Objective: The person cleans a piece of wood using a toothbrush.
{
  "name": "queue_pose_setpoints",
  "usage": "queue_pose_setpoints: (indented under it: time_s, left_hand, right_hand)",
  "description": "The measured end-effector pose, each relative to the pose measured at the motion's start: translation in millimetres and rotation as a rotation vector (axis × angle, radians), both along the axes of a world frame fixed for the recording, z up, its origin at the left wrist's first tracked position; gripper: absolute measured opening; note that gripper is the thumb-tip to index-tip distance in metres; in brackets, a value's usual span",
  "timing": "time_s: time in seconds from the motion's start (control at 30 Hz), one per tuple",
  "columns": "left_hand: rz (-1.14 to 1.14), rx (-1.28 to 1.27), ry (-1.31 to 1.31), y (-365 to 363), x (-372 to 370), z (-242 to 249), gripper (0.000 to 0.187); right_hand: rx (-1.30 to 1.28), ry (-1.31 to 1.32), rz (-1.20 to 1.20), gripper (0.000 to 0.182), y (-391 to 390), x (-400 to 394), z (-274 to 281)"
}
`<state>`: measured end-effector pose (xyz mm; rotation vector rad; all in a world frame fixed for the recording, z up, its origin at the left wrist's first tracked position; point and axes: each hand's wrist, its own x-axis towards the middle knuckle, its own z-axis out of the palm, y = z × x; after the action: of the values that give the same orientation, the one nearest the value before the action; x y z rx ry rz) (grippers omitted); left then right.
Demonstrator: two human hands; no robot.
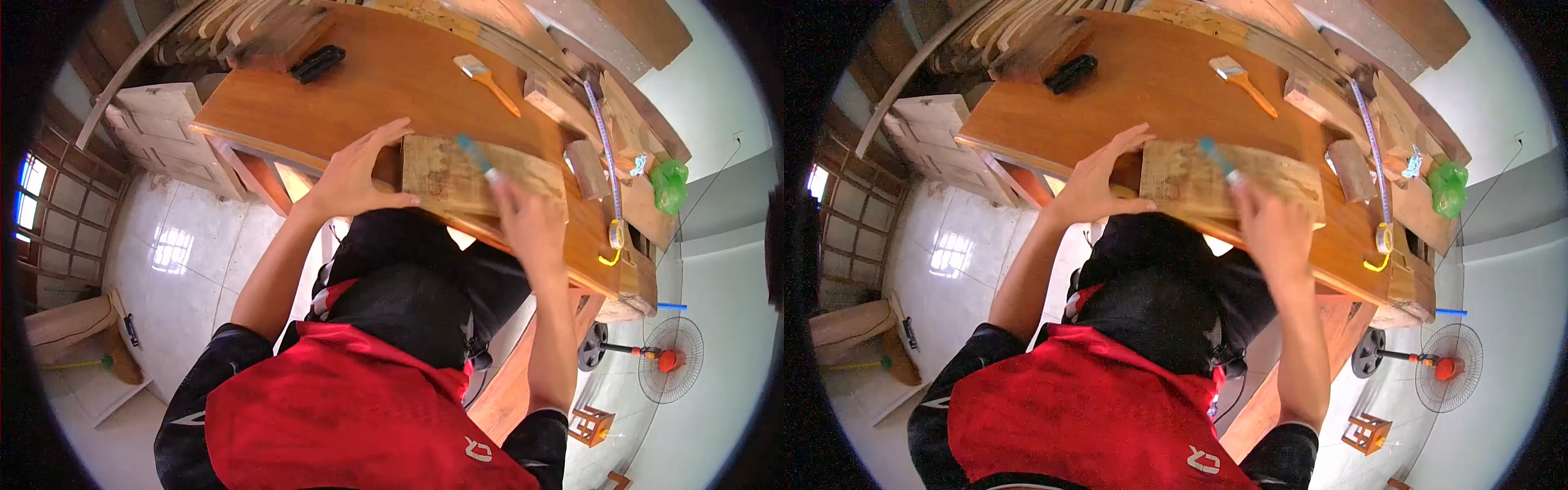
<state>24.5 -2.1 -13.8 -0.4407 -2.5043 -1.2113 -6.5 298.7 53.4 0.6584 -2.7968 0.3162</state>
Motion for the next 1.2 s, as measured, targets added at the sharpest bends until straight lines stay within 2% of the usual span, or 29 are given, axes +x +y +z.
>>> queue_pose_setpoints:
  time_s: [0.07,0.1,0.2,0.23,0.33,0.4,0.47,0.5,0.6,0.63,0.67,0.73,0.8,0.83,0.97,1.07,1.1,1.2]
  left_hand:
    - [0.009,-0.016,-0.03,-1,1,1,0.115]
    - [0.011,-0.016,-0.021,0,3,-1,0.115]
    - [0.002,-0.016,-0.009,-1,3,-1,0.114]
    - [-0.004,-0.008,-0.022,-1,3,0,0.114]
    - [-0.01,-0.008,0.009,-2,-4,4,0.113]
    - [-0.011,-0.004,-0.009,-1,6,-1,0.113]
    - [-0.006,0.004,-0.013,-1,2,2,0.113]
    - [-0.005,-0.005,0.013,-2,1,-1,0.112]
    - [0.005,-0.031,0.009,-2,1,0,0.111]
    - [0.002,-0.029,0.021,-3,1,-1,0.109]
    - [0.002,-0.012,0.009,0,4,-2,0.109]
    - [-0.003,0.007,0.009,-1,3,1,0.109]
    - [-0.006,0.01,-0.009,-1,3,1,0.109]
    - [0.0,0.013,-0.011,-1,2,1,0.11]
    - [0.023,-0.035,0.007,-1,3,0,0.109]
    - [0.01,-0.019,-0.014,-2,2,0,0.109]
    - [0.009,-0.015,-0.019,-1,3,0,0.109]
    - [0.031,-0.063,0.017,0,2,-2,0.11]
  right_hand:
    - [-0.026,-0.045,0.143,0.03,-15,28,-2]
    - [-0.154,0.069,0.328,0.033,-21,33,-7]
    - [0.062,-0.071,-0.005,0.032,0,8,4]
    - [0.148,0.067,-0.127,0.032,3,-2,6]
    - [0.089,-0.041,0.055,0.033,-3,20,3]
    - [-0.022,0.008,0.229,0.037,-5,26,-3]
    - [0.042,-0.133,0.034,0.038,7,4,4]
    - [0.081,-0.093,-0.121,0.037,9,-5,12]
    - [0.112,-0.042,-0.056,0.035,1,12,11]
    - [0.052,-0.125,0.017,0.033,-12,30,10]
    - [-0.059,-0.087,0.222,0.032,-14,38,1]
    - [-0.032,-0.19,0.208,0.031,-14,33,10]
    - [0.051,-0.171,-0.064,0.029,-7,13,20]
    - [0.099,-0.022,-0.107,0.03,0,1,17]
    - [0.019,-0.066,0.215,0.032,-11,40,6]
    - [0.042,-0.129,0.058,0.031,-3,28,15]
    - [0.061,-0.048,-0.073,0.032,9,8,8]
    - [-0.001,0.011,0.003,0.031,13,5,3]
